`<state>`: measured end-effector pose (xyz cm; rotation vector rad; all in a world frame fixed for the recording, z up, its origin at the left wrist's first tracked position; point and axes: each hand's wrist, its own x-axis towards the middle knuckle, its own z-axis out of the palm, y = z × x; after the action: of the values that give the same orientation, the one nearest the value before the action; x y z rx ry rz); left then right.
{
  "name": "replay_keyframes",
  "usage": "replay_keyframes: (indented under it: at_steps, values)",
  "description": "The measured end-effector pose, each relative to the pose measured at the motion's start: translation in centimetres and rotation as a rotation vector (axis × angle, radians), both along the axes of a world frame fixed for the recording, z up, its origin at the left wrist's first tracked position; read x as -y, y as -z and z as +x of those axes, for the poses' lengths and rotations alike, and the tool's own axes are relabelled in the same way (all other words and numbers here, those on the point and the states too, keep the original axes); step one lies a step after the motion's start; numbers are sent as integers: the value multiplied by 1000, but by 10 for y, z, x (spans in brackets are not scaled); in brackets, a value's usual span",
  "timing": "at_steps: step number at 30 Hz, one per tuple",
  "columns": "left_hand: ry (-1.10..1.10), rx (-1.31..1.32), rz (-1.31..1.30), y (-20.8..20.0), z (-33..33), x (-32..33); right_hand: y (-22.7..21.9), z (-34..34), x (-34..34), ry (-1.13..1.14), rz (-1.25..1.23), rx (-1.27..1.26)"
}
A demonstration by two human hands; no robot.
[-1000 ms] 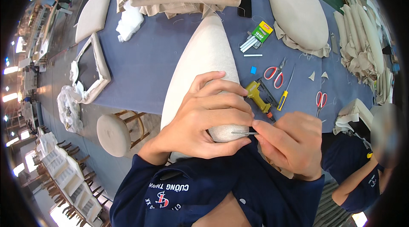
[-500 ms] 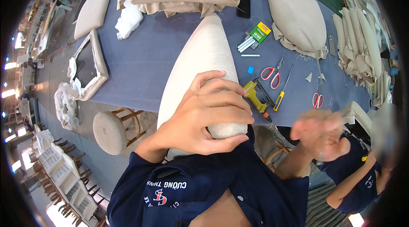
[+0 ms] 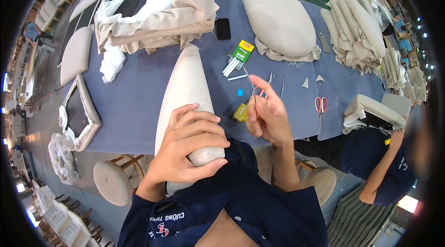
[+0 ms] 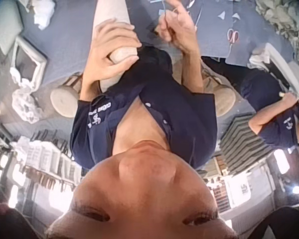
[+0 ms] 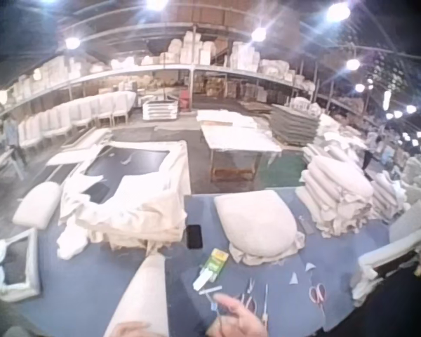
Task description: The person sews a white fabric cover onto a cushion using a needle and thread, then uses a staple gun to attach the fabric to the cushion frame. They also use a blue plastic tool to smooth the fabric and a yellow utility knife to trim excess material.
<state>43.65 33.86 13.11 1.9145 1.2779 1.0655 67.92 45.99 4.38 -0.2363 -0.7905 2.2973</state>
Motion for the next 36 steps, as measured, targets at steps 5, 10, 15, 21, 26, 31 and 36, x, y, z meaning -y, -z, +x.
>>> replay_keyframes:
  at_steps: [5, 10, 15, 21, 26, 31, 36]
  values:
    - [-2, 0, 8, 1, 0, 3, -5, -1, 9, 1, 240, 340]
    - [6, -1, 26, 2, -2, 0, -67, 9, 31, 237, 802, 748]
    - [12, 5, 36, 5, 1, 2, -118, 0, 35, 176, 1407, 789]
    - [-7, 31, 62, 10, 4, 3, -119, -8, 42, 186, 1497, 824]
    - [-15, 28, 67, 10, 5, 2, -125, -10, 39, 163, 1704, 891]
    - [-16, 21, 62, 9, 5, 1, -131, -12, 39, 176, 1752, 909]
    - [-19, 25, 66, 10, 6, 0, -130, -12, 37, 161, 1760, 899]
